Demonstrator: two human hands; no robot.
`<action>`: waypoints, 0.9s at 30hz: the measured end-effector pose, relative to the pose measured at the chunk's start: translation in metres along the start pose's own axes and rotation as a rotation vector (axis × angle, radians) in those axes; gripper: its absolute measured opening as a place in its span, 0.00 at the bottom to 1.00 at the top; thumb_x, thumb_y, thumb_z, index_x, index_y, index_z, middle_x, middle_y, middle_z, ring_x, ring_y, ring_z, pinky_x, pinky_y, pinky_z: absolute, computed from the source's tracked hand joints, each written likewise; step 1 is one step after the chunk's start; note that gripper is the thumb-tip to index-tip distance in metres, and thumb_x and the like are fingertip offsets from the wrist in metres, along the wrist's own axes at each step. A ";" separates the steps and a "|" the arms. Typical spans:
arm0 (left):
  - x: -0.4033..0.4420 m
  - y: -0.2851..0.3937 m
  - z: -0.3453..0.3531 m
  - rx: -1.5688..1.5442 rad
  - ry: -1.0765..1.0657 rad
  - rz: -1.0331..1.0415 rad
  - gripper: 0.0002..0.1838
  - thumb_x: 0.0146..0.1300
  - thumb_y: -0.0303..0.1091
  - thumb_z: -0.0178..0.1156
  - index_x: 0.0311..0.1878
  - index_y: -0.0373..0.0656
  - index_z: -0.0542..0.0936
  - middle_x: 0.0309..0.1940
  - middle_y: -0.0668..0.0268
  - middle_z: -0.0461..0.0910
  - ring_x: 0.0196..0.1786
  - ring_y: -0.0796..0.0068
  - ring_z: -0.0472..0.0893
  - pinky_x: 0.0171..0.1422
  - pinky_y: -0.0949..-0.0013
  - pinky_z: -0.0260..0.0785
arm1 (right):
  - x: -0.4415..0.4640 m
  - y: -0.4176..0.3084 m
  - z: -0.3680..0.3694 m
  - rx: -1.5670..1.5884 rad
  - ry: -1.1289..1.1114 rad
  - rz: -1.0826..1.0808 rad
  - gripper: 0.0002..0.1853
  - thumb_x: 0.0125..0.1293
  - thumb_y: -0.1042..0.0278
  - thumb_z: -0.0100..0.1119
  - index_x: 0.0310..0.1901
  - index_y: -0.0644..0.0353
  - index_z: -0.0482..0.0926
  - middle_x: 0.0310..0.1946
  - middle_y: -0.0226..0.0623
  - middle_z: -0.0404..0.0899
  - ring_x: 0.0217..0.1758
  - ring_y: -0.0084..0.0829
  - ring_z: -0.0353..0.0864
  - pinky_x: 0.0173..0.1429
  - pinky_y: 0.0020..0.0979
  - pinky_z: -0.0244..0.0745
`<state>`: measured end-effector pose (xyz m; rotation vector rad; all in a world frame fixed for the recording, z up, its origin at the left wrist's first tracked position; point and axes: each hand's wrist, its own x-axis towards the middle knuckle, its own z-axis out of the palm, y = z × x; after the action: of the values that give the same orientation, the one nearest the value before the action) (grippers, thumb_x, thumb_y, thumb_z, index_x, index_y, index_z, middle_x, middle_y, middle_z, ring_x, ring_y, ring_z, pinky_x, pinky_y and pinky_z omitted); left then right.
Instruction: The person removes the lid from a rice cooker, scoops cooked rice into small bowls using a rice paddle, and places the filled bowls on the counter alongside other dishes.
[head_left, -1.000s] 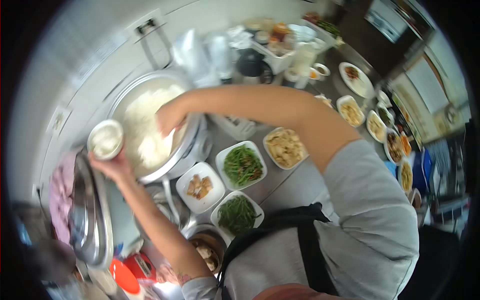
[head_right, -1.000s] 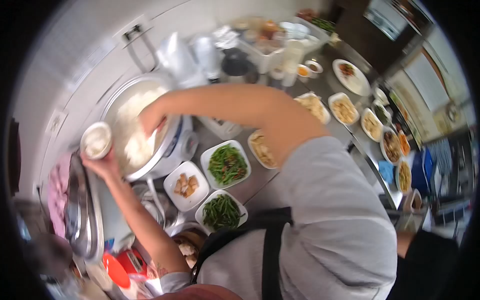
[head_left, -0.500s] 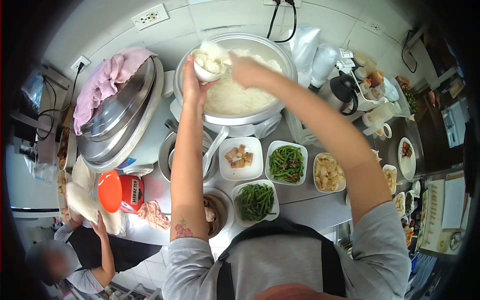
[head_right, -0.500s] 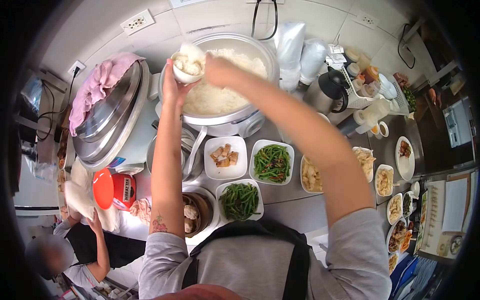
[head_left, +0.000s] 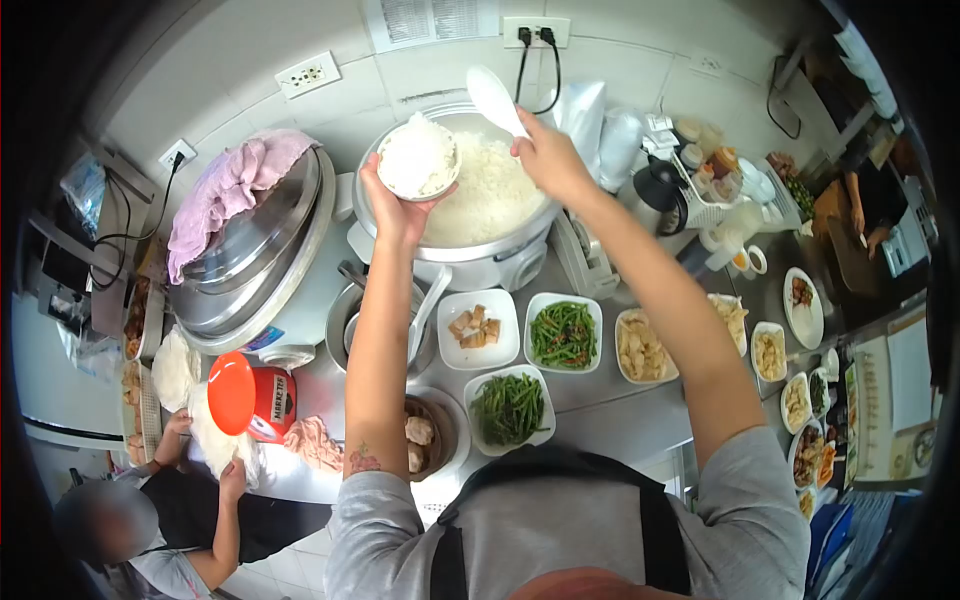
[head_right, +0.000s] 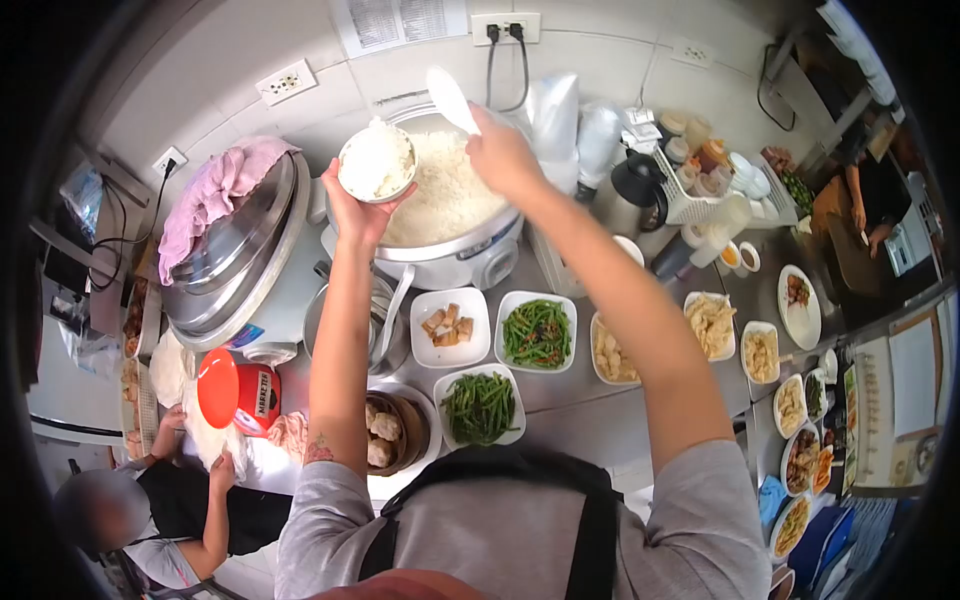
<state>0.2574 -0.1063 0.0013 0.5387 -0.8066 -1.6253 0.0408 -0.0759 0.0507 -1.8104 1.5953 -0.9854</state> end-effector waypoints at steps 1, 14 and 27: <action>-0.005 -0.001 0.004 -0.003 -0.021 -0.032 0.37 0.68 0.64 0.29 0.65 0.47 0.67 0.60 0.55 0.74 0.61 0.53 0.76 0.55 0.42 0.76 | 0.000 0.000 -0.009 0.136 -0.038 0.133 0.31 0.64 0.72 0.52 0.71 0.51 0.63 0.34 0.42 0.80 0.35 0.41 0.79 0.44 0.36 0.77; -0.048 0.021 0.023 0.063 0.126 -0.074 0.37 0.62 0.66 0.39 0.66 0.51 0.67 0.65 0.59 0.70 0.66 0.49 0.70 0.61 0.33 0.65 | -0.019 0.026 -0.023 -0.625 0.134 -0.272 0.19 0.64 0.61 0.57 0.57 0.41 0.80 0.41 0.37 0.84 0.43 0.40 0.83 0.45 0.40 0.78; -0.177 0.058 0.025 -0.031 0.119 -0.223 0.36 0.63 0.52 0.57 0.71 0.47 0.63 0.69 0.59 0.63 0.69 0.51 0.65 0.71 0.48 0.62 | -0.118 0.087 -0.050 -0.035 0.602 -0.452 0.07 0.49 0.58 0.70 0.24 0.51 0.85 0.24 0.31 0.81 0.33 0.38 0.79 0.49 0.35 0.72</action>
<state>0.3140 0.0670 0.0466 0.7163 -0.6501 -1.7875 -0.0557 0.0297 -0.0080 -2.0696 1.5425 -1.8589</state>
